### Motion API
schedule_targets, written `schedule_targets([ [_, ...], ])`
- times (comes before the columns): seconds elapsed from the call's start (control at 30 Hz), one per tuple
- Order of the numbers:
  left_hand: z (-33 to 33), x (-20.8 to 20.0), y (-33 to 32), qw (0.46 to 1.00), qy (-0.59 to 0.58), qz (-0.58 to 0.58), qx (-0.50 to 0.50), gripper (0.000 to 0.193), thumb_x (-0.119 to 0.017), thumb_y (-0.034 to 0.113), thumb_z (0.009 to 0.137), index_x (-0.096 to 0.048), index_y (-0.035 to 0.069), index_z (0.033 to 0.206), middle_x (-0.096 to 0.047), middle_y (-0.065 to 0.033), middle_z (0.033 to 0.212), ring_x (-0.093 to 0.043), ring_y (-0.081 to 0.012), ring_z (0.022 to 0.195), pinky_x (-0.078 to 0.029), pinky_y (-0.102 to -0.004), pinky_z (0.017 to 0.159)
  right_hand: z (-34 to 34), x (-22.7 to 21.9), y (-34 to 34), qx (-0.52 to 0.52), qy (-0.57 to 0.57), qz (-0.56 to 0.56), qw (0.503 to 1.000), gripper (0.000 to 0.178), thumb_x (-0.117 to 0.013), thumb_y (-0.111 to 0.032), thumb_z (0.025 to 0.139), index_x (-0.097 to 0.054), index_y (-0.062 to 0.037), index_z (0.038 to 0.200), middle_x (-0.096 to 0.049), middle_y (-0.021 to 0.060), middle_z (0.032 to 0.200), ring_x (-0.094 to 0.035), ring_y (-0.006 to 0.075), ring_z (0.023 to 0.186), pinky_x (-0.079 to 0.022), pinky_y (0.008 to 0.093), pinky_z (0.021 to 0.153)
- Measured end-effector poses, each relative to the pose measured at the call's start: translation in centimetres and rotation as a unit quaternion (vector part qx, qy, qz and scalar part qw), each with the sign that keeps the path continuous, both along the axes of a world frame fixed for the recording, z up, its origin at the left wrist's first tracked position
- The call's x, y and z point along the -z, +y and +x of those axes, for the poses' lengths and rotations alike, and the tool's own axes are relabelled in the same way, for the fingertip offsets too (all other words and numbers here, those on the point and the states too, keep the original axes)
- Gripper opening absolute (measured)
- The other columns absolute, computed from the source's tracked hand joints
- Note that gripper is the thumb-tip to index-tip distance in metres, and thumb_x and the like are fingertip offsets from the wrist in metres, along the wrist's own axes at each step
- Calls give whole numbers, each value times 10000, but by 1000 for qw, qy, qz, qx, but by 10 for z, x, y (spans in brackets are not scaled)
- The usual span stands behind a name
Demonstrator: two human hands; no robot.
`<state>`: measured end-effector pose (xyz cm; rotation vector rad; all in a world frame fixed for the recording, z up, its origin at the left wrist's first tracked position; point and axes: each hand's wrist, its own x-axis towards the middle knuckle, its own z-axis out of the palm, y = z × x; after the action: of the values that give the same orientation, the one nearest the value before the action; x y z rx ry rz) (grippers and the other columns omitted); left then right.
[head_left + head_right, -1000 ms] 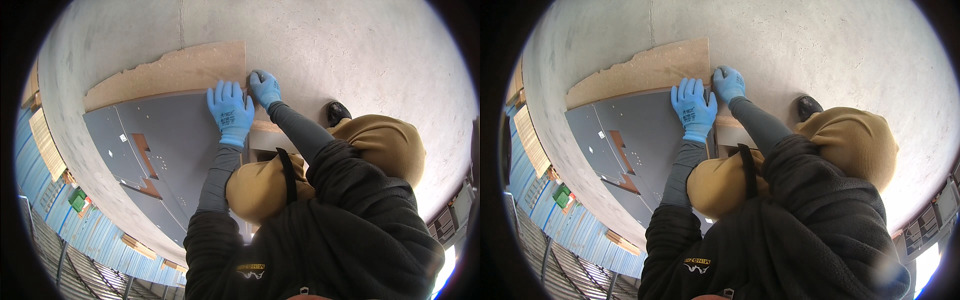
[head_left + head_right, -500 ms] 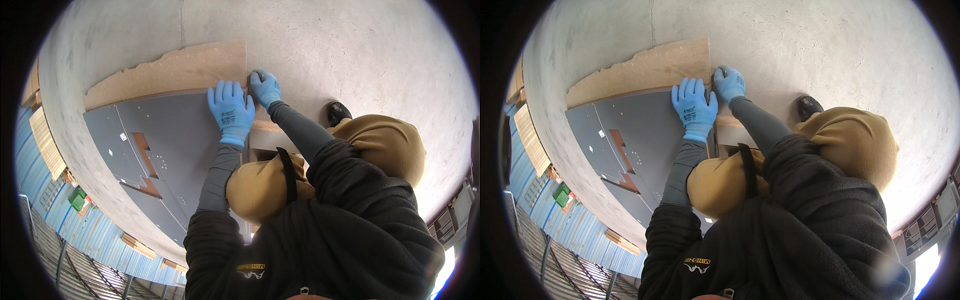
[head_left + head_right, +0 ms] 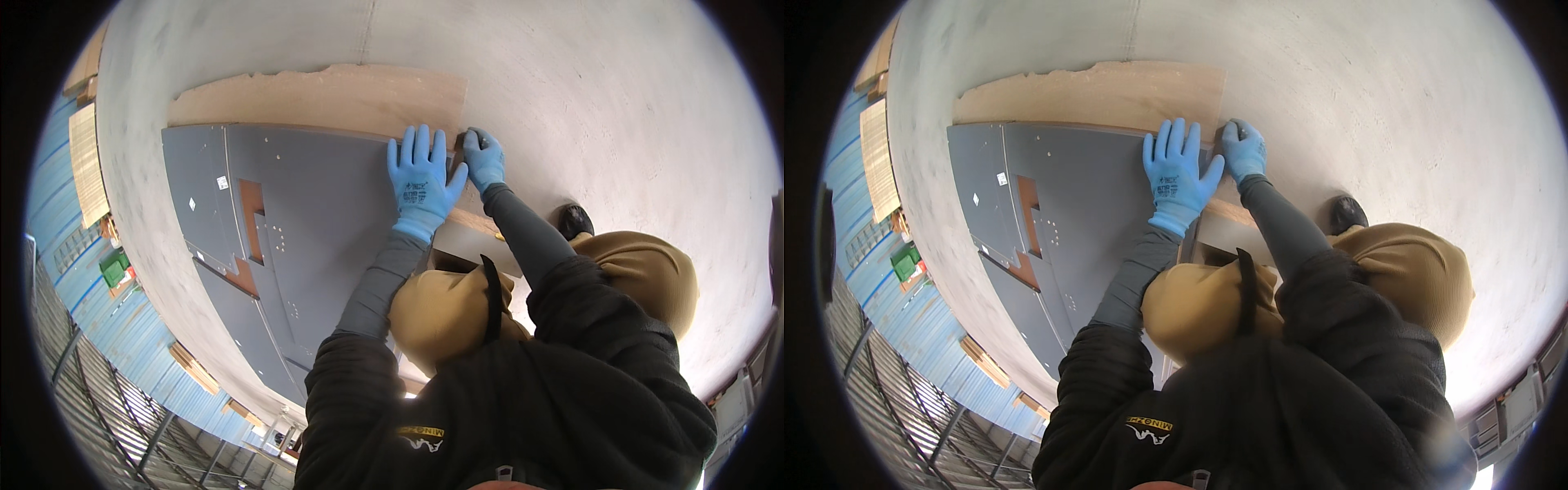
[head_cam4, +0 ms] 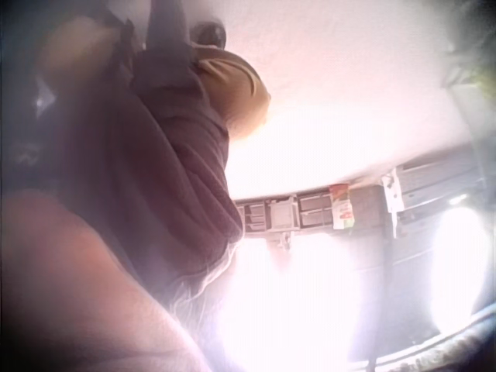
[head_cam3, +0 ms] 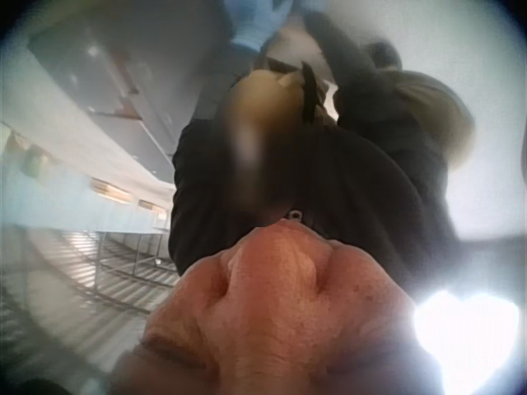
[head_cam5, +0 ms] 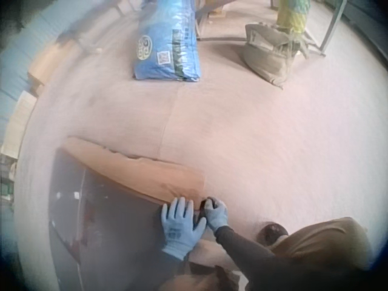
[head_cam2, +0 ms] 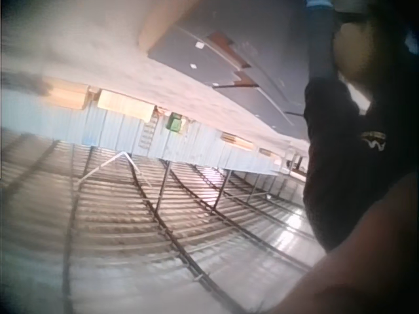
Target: The person wipes the surfaces of several dark gray panels with a cloth, flipping each panel to clean both sides. They then stack the cleaned panels on the floor and continue wiping additional panels on a workbench.
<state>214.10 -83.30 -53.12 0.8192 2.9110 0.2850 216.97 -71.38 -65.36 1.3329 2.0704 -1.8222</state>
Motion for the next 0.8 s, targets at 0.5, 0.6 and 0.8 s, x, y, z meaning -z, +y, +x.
schedule_targets([
  [0.5,-19,25,-113,931,44,-50,-358,876,-539,554,1032,-298,-54,1615,-251,-315,1684,-191,-480,1580,-190,-558,1269,-112,-99,-29,-273,336,138,891,335,-629,-219,960,-702,-53,1241,-711,194,1267,-680,390,1114,-517,454,1001],
  [0.6,-18,38,-113,940,30,-69,-333,904,-503,556,1045,-219,-67,1636,-190,-313,1707,-148,-468,1597,-132,-536,1291,-124,-106,-67,-398,252,30,881,370,-611,-267,977,-692,-67,1276,-708,178,1280,-674,360,1167,-496,446,1049],
  [0.8,-15,46,-109,941,35,-79,-327,888,-481,519,1060,-173,-80,1638,-145,-332,1708,-103,-488,1600,-103,-548,1290,-161,-95,-112,-538,179,94,818,471,-549,-412,1015,-669,-102,1348,-708,136,1308,-667,319,1219,-508,430,1052],
])
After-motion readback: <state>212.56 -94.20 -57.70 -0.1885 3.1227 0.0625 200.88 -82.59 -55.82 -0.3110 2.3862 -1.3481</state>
